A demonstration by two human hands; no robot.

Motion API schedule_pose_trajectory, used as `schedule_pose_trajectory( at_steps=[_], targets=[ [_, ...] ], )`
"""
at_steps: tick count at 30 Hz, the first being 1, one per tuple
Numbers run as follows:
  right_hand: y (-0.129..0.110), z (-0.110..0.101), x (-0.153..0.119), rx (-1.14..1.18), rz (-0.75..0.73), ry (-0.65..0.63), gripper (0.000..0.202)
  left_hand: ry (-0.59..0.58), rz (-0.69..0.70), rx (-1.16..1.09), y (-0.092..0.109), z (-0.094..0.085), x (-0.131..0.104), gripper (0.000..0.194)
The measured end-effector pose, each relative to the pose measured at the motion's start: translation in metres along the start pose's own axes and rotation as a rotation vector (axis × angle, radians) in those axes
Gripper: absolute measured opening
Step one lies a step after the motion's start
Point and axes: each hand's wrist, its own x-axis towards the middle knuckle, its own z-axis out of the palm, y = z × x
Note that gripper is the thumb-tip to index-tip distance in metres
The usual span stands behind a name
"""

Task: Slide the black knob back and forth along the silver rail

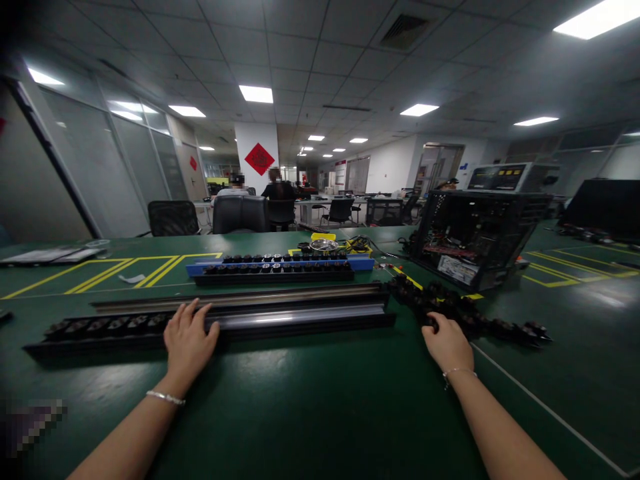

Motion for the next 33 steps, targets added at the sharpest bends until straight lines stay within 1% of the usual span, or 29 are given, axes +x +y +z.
schedule_pose_trajectory(
  at_steps=[3,6,9,12,16,18,20,24,26,29,33],
  targets=[
    [0.011,-0.002,-0.005,-0.043,-0.010,-0.062,0.044,0.057,-0.176,0.067,-0.013,-0.002,0.004,0.046],
    [0.018,-0.003,-0.004,-0.090,0.024,-0.100,0.046,0.027,-0.271,0.086,-0.024,-0.005,0.008,0.047],
    [0.022,-0.001,-0.001,-0.127,0.066,-0.098,0.048,-0.046,-0.271,0.089,-0.031,-0.009,0.011,0.046],
    [0.025,0.001,-0.001,-0.155,0.075,-0.061,0.046,-0.071,-0.259,0.084,-0.033,-0.012,0.013,0.044],
    [0.020,0.000,-0.007,-0.182,0.049,0.059,0.044,-0.076,-0.314,0.052,-0.033,-0.015,0.014,0.040],
    [0.011,-0.001,-0.012,-0.189,-0.001,0.126,0.044,-0.077,-0.334,0.040,-0.033,-0.016,0.015,0.040],
    [-0.004,-0.001,-0.017,-0.184,-0.105,0.164,0.043,-0.078,-0.339,0.044,-0.032,-0.017,0.016,0.039],
    [-0.042,0.006,-0.026,-0.120,-0.388,0.167,0.041,-0.113,-0.313,0.071,-0.031,-0.018,0.018,0.038],
    [-0.063,0.012,-0.030,-0.063,-0.481,0.150,0.041,-0.119,-0.318,0.076,-0.031,-0.018,0.018,0.039],
    [-0.094,0.021,-0.036,0.010,-0.523,0.107,0.044,-0.117,-0.330,0.067,-0.032,-0.017,0.017,0.039],
    [-0.129,0.035,-0.044,0.047,-0.486,0.042,0.046,-0.128,-0.291,0.062,-0.033,-0.016,0.017,0.040]
  ],
)
